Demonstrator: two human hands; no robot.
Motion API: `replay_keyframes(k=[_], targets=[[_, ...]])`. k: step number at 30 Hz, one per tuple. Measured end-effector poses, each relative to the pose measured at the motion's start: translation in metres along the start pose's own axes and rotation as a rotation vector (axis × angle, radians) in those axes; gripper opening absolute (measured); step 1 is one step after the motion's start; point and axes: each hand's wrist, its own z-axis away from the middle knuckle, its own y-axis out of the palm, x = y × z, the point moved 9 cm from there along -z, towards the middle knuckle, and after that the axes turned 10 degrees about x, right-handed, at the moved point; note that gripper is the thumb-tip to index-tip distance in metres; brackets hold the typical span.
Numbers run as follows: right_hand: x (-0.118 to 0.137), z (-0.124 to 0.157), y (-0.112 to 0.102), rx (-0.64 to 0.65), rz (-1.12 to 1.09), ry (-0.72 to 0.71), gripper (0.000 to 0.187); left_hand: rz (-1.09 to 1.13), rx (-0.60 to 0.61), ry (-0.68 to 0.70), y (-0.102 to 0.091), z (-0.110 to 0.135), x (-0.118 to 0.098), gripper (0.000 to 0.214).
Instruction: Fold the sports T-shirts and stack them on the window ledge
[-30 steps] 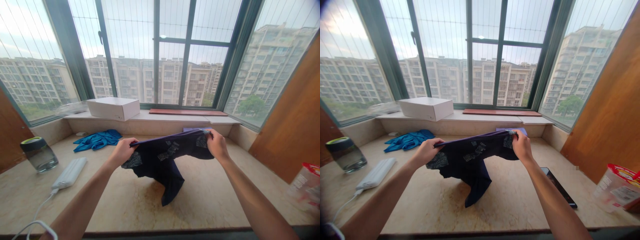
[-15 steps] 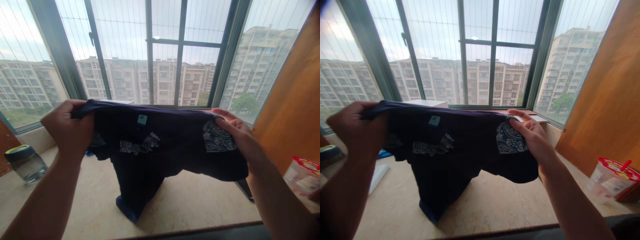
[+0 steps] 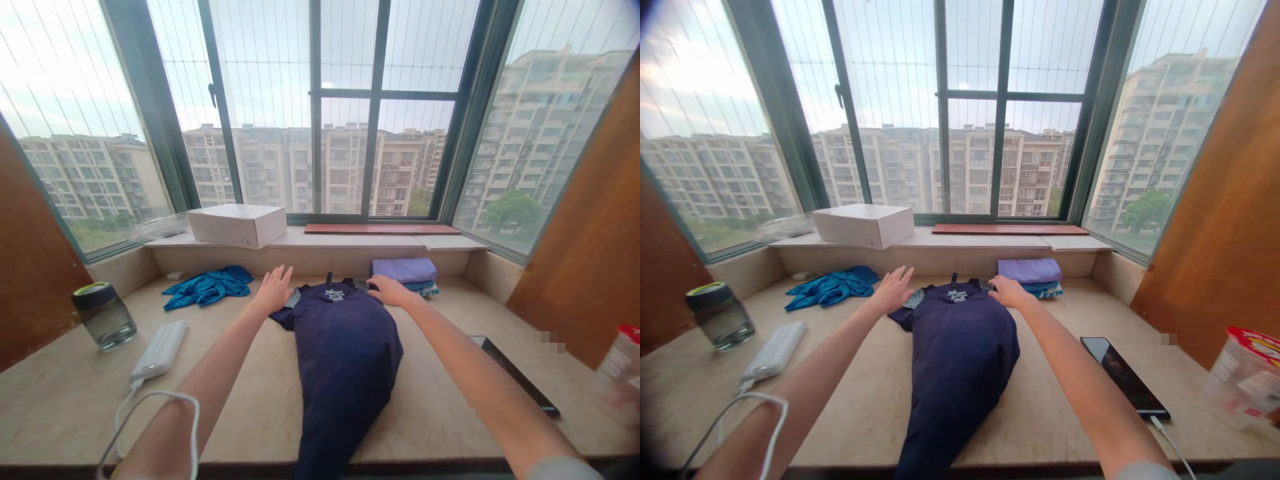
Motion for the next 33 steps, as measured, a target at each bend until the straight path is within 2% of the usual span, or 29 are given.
replay_keyframes(k=[2,4,5,8,10,12,13,14,16,17,19,23,25,27,29,31,33], targets=[[0.004,0.023,0.039,0.099,-0.003,-0.057,0.033,-0.002,0.074,0.026,0.027,0.017,-0.004,0.039],[0.003,0.05,0.067,0.155,-0.019,-0.109,0.029,0.008,0.119,0.077,0.038,0.04,-0.015,0.029],[0.0,0.066,0.075,0.146,-0.038,-0.134,0.031,0.025,0.125,0.118,0.038,0.054,-0.025,0.028],[-0.027,0.116,0.077,0.034,-0.111,-0.073,0.034,0.143,0.077,0.339,0.026,0.114,-0.074,0.03],[-0.044,0.147,0.079,0.033,-0.142,-0.016,0.032,0.213,0.041,0.504,0.025,0.163,-0.115,0.034],[-0.048,0.172,0.09,0.14,-0.182,-0.008,0.033,0.211,0.009,0.67,0.036,0.208,-0.155,0.045],[-0.046,0.181,0.096,0.203,-0.203,-0.013,0.035,0.192,-0.073,0.775,0.041,0.229,-0.173,0.042],[-0.041,0.188,0.103,0.261,-0.224,-0.019,0.039,0.172,-0.155,0.813,0.046,0.243,-0.184,0.034],[-0.029,0.195,0.114,0.34,-0.268,-0.031,0.049,0.136,-0.209,0.836,0.062,0.255,-0.197,0.032],[-0.021,0.194,0.119,0.366,-0.29,-0.04,0.054,0.14,-0.189,0.822,0.069,0.255,-0.198,0.035],[-0.007,0.189,0.128,0.411,-0.324,-0.066,0.061,0.195,-0.074,0.789,0.079,0.247,-0.195,0.044],[0.014,0.171,0.138,0.468,-0.345,-0.134,0.07,0.419,0.138,0.728,0.075,0.235,-0.182,0.035],[0.02,0.161,0.139,0.493,-0.345,-0.164,0.07,0.568,0.194,0.643,0.071,0.227,-0.172,0.026],[0.024,0.152,0.137,0.505,-0.339,-0.183,0.068,0.735,0.241,0.476,0.071,0.212,-0.155,0.022],[0.027,0.142,0.133,0.489,-0.333,-0.199,0.065,0.922,0.232,0.252,0.068,0.194,-0.13,0.023],[0.03,0.132,0.129,0.451,-0.313,-0.219,0.063,1.137,0.161,0.049,0.06,0.176,-0.102,0.028],[0.033,0.121,0.128,0.404,-0.262,-0.229,0.059,1.351,0.077,-0.098,0.053,0.161,-0.079,0.036]])
